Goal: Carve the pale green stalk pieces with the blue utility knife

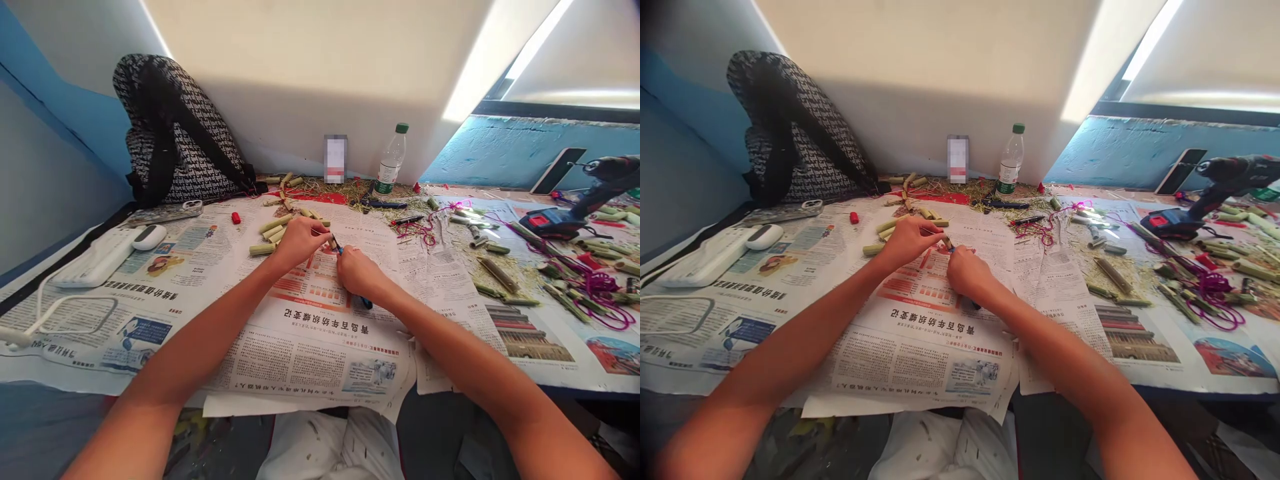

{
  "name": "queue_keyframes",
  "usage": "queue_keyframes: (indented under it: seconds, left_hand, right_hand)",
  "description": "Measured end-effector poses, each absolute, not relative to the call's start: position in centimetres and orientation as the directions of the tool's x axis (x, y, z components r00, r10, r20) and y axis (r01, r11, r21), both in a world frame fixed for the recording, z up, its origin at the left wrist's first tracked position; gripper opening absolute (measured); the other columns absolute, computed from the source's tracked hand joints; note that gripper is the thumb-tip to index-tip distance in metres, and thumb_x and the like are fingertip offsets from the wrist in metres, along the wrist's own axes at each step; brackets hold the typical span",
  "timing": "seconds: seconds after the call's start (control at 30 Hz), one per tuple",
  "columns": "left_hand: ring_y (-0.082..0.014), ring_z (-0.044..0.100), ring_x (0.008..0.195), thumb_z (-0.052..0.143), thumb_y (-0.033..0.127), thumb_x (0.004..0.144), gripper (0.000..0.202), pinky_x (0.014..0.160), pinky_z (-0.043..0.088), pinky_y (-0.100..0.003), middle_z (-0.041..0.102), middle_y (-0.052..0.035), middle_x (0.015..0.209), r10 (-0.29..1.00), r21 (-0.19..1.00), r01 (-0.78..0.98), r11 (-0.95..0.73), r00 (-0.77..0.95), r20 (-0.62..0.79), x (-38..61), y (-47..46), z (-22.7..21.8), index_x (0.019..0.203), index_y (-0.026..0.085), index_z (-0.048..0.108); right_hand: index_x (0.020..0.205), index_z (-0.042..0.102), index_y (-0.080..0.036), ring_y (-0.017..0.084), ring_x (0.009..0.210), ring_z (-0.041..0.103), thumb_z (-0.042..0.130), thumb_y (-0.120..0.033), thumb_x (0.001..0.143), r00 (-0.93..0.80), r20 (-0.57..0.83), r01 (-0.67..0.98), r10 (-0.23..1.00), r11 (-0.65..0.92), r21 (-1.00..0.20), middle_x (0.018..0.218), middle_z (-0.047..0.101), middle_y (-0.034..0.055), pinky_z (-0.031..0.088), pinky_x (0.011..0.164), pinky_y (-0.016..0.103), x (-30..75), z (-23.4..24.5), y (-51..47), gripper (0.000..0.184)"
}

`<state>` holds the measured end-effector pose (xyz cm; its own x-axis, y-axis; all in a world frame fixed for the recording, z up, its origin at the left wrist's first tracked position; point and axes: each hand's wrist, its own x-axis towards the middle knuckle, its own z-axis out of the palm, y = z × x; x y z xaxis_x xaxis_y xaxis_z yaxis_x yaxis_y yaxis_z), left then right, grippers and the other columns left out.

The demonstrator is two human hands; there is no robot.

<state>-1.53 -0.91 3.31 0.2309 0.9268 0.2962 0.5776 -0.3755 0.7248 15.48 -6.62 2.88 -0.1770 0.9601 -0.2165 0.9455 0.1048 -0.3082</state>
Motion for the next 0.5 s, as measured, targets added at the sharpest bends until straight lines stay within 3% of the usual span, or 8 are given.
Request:
queue_keyframes:
  seconds: [0.23,0.5]
  left_hand:
    - [-0.0227,0.077,0.080,0.077,0.024,0.082,0.007,0.080,0.061,-0.037,0.083,-0.0069,0.088,0.922,0.715,0.583,-0.386,0.242,0.301,-1.5,-0.9,3.3,0.078,0.019,0.080]
    - [-0.0237,0.076,0.084,0.077,0.029,0.084,0.012,0.080,0.057,-0.037,0.081,-0.0065,0.087,0.938,0.725,0.596,-0.345,0.231,0.258,-1.6,-1.0,3.6,0.078,0.019,0.075]
  right_hand:
    - [0.112,0.073,-0.009,0.034,0.104,0.076,0.046,-0.016,0.098,-0.182,-0.285,0.951,0.941,0.094,-0.296,0.118,0.077,0.0242,0.054,0.076,0.035,15.2,3.6,-5.6,0.031]
    - [0.116,0.065,-0.013,0.032,0.102,0.074,0.031,-0.041,0.112,-0.147,-0.154,0.918,0.977,0.077,-0.389,0.116,0.076,0.0217,0.050,0.076,0.033,16.3,2.1,-6.2,0.045]
